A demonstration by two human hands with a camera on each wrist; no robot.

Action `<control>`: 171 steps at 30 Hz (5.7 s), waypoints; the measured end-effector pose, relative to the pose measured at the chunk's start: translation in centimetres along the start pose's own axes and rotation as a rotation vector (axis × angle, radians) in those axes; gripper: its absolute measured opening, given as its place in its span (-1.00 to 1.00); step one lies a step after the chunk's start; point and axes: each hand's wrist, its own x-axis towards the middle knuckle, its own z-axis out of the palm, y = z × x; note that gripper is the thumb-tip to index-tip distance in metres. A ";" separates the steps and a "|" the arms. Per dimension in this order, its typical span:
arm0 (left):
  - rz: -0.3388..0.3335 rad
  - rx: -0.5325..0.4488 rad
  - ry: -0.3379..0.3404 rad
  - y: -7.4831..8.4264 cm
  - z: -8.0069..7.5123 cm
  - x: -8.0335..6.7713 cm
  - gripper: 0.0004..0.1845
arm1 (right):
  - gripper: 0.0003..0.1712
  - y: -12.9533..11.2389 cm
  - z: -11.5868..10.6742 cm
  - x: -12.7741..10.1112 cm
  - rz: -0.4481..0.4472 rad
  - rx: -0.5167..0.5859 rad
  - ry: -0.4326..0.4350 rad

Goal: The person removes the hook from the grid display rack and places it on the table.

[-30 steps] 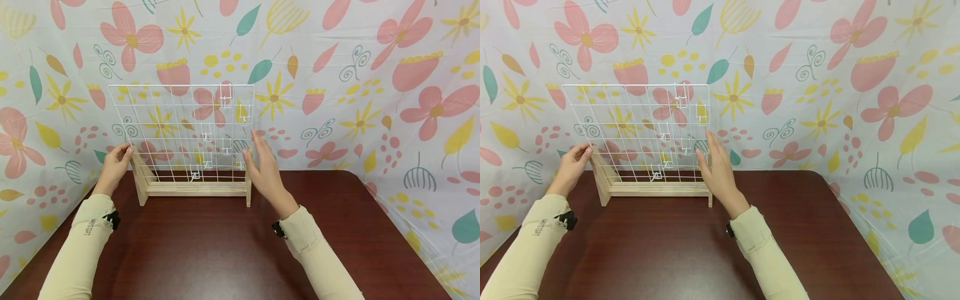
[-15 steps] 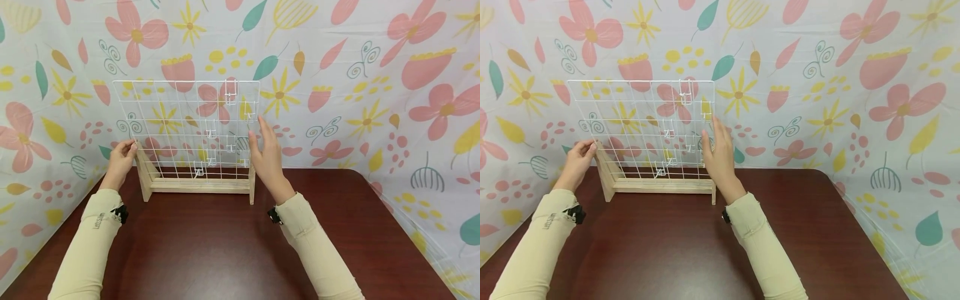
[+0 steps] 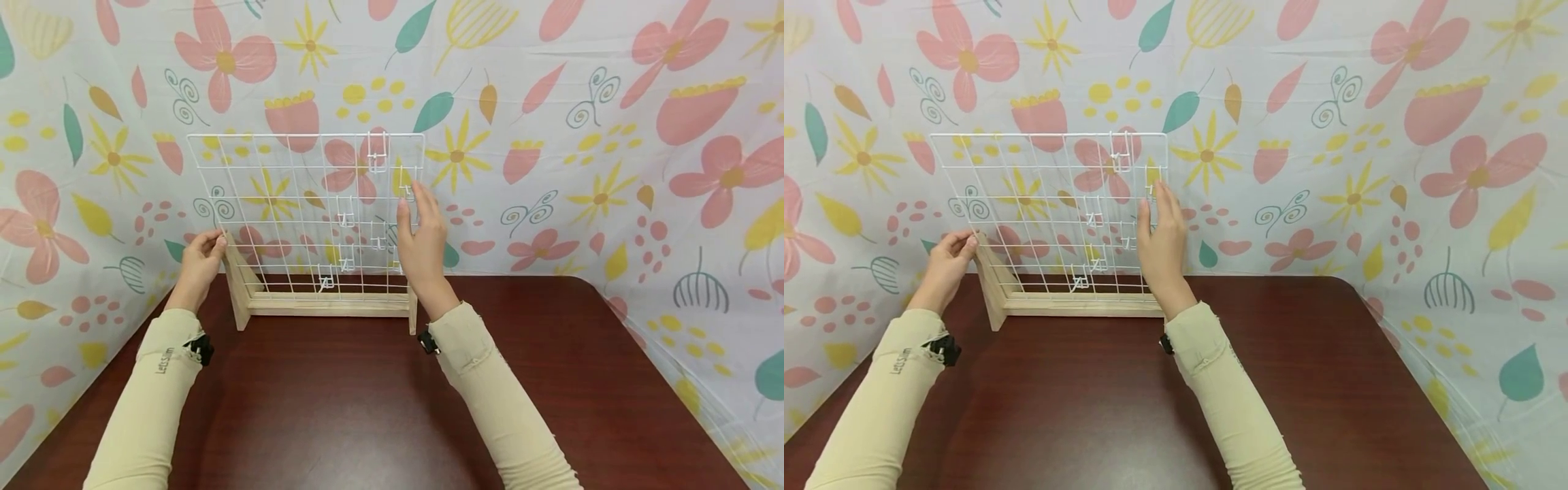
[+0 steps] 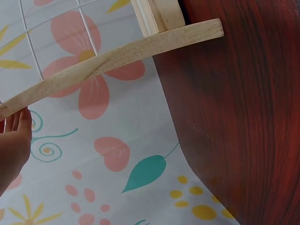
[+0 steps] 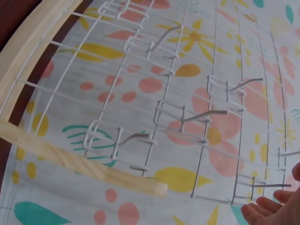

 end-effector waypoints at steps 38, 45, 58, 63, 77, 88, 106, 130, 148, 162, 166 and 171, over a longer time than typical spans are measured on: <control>-0.006 -0.001 -0.007 -0.2 0.0 0.0 -0.45 | -0.69 -0.1 1.1 1.4 -0.002 -0.108 0.122; -0.007 0.015 -0.004 -0.1 0.0 0.0 -0.43 | -0.72 -0.2 1.0 1.7 -0.049 -0.093 0.169; -0.009 0.009 -0.002 0.0 0.0 -0.1 -0.43 | -0.72 -0.3 0.8 1.9 -0.070 -0.036 0.194; -0.013 0.005 -0.009 0.0 0.0 0.0 -0.43 | -0.72 -0.3 0.5 1.9 -0.080 -0.031 0.206; 0.005 -0.084 0.012 -0.5 0.0 0.1 -0.45 | -0.72 -0.6 -0.4 1.6 -0.122 -0.034 0.251; -0.027 -0.002 0.000 -0.2 -0.1 0.0 -0.44 | -0.72 -0.2 -1.4 1.0 -0.143 -0.028 0.255; -0.025 -0.028 -0.016 0.0 -0.1 0.2 -0.44 | -0.71 0.1 -3.3 -0.6 -0.172 -0.033 0.223; -0.015 -0.036 -0.025 -0.3 -0.1 0.3 -0.44 | -0.77 2.1 -4.8 -2.3 -0.295 -0.069 0.182; -0.012 -0.052 -0.032 -0.6 0.0 0.2 -0.44 | -0.76 3.9 -6.4 -3.9 -0.334 -0.097 0.090; -0.020 -0.053 -0.023 -0.7 0.0 0.2 -0.44 | -0.69 5.1 -7.5 -5.0 -0.427 -0.135 -0.044; -0.017 -0.054 -0.023 -0.6 -0.1 0.3 -0.43 | -0.66 5.4 -7.8 -5.1 -0.469 -0.184 -0.082; -0.013 -0.052 -0.026 -0.5 -0.1 0.4 -0.43 | -0.63 5.7 -8.1 -5.4 -0.512 -0.209 -0.118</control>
